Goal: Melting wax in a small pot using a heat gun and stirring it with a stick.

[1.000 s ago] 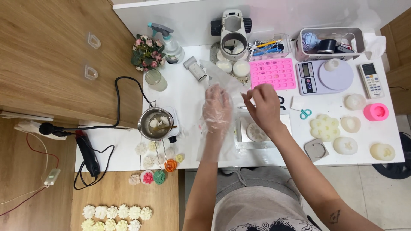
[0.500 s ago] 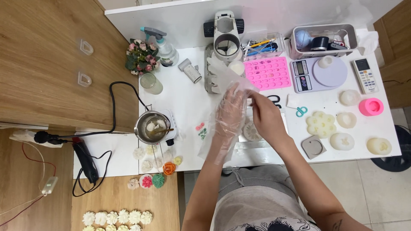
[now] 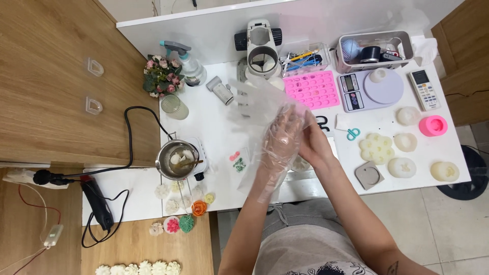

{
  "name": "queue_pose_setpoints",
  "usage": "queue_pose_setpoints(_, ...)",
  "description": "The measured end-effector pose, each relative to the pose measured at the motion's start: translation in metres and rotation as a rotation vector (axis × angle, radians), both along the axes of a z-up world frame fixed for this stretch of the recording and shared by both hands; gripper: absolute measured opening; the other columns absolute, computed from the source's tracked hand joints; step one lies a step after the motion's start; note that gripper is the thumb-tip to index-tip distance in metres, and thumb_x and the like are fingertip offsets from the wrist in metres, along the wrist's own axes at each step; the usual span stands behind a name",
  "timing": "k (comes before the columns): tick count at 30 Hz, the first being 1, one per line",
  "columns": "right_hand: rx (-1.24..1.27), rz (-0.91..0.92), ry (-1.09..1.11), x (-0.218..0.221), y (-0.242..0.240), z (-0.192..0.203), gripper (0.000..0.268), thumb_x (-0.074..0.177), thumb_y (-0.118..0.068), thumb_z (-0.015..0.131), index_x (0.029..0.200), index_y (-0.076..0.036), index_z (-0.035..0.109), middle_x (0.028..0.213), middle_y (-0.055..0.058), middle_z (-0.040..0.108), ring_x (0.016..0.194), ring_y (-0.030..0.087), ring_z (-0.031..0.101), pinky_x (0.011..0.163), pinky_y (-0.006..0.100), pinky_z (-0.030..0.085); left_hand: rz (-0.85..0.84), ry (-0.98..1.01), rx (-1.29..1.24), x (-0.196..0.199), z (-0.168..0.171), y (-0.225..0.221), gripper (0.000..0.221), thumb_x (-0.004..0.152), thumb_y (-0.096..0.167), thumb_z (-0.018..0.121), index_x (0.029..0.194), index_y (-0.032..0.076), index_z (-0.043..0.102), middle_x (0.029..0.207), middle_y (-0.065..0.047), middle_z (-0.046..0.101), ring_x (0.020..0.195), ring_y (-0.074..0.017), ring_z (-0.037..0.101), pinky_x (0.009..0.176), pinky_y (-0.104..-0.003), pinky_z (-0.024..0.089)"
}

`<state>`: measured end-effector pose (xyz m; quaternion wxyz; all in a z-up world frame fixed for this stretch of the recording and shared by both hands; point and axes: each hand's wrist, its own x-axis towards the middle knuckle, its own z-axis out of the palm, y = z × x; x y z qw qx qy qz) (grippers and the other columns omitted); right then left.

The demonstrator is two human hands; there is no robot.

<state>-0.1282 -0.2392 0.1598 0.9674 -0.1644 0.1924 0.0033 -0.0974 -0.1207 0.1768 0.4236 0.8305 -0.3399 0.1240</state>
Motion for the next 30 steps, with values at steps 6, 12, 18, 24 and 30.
queue_pose_setpoints(6, 0.053, 0.022, -0.137, -0.001, 0.0, -0.015, 0.051, 0.109, -0.029, 0.032, 0.153, -0.005, 0.042, 0.154, 0.02, 0.05, 0.138, 0.03, 0.054, 0.118, 0.044, 0.042, -0.031, -0.14, -0.003, -0.004, -0.003, -0.007, 0.026, 0.095, 0.009, 0.069, 0.119, 0.004, 0.065, 0.142, -0.018, 0.059, 0.136, -0.0396, 0.056, 0.112, -0.051, 0.048)
queue_pose_setpoints(12, -0.203, -0.109, -0.067, 0.008, -0.015, -0.049, 0.057, 0.11, -0.04, 0.04, 0.157, -0.008, 0.041, 0.156, 0.014, 0.049, 0.131, 0.025, 0.055, 0.116, 0.041, 0.044, -0.117, -0.087, 0.016, -0.013, 0.003, -0.014, 0.035, 0.093, 0.009, 0.068, 0.127, 0.006, 0.066, 0.142, -0.018, 0.058, 0.138, -0.0397, 0.054, 0.115, -0.05, 0.047)
queue_pose_setpoints(18, -0.24, -0.085, 0.043, 0.005, -0.01, -0.029, 0.074, 0.103, -0.061, 0.038, 0.159, -0.012, 0.035, 0.154, 0.017, 0.046, 0.126, 0.027, 0.056, 0.109, 0.042, 0.047, -0.146, -0.087, 0.073, -0.019, 0.016, -0.013, 0.034, 0.088, 0.012, 0.07, 0.122, 0.008, 0.069, 0.139, -0.018, 0.057, 0.135, -0.0403, 0.053, 0.113, -0.05, 0.044)
queue_pose_setpoints(24, -0.515, -0.243, -0.05, 0.016, -0.005, -0.024, 0.088, 0.097, -0.072, 0.038, 0.164, -0.017, 0.022, 0.168, 0.012, 0.036, 0.149, 0.021, 0.04, 0.113, 0.038, 0.036, -0.153, -0.065, 0.151, -0.025, 0.007, -0.011, 0.043, 0.085, 0.011, 0.07, 0.128, 0.009, 0.065, 0.137, -0.017, 0.057, 0.131, -0.0369, 0.056, 0.11, -0.049, 0.048)
queue_pose_setpoints(30, -0.376, -0.125, -0.29, 0.013, 0.002, 0.008, 0.085, 0.093, -0.075, 0.035, 0.163, -0.03, 0.016, 0.169, 0.012, 0.02, 0.153, 0.034, 0.033, 0.127, 0.043, 0.028, -0.133, -0.08, 0.177, -0.023, 0.022, -0.001, 0.039, 0.085, 0.011, 0.072, 0.123, 0.009, 0.066, 0.13, -0.016, 0.06, 0.118, -0.0365, 0.061, 0.097, -0.05, 0.052)
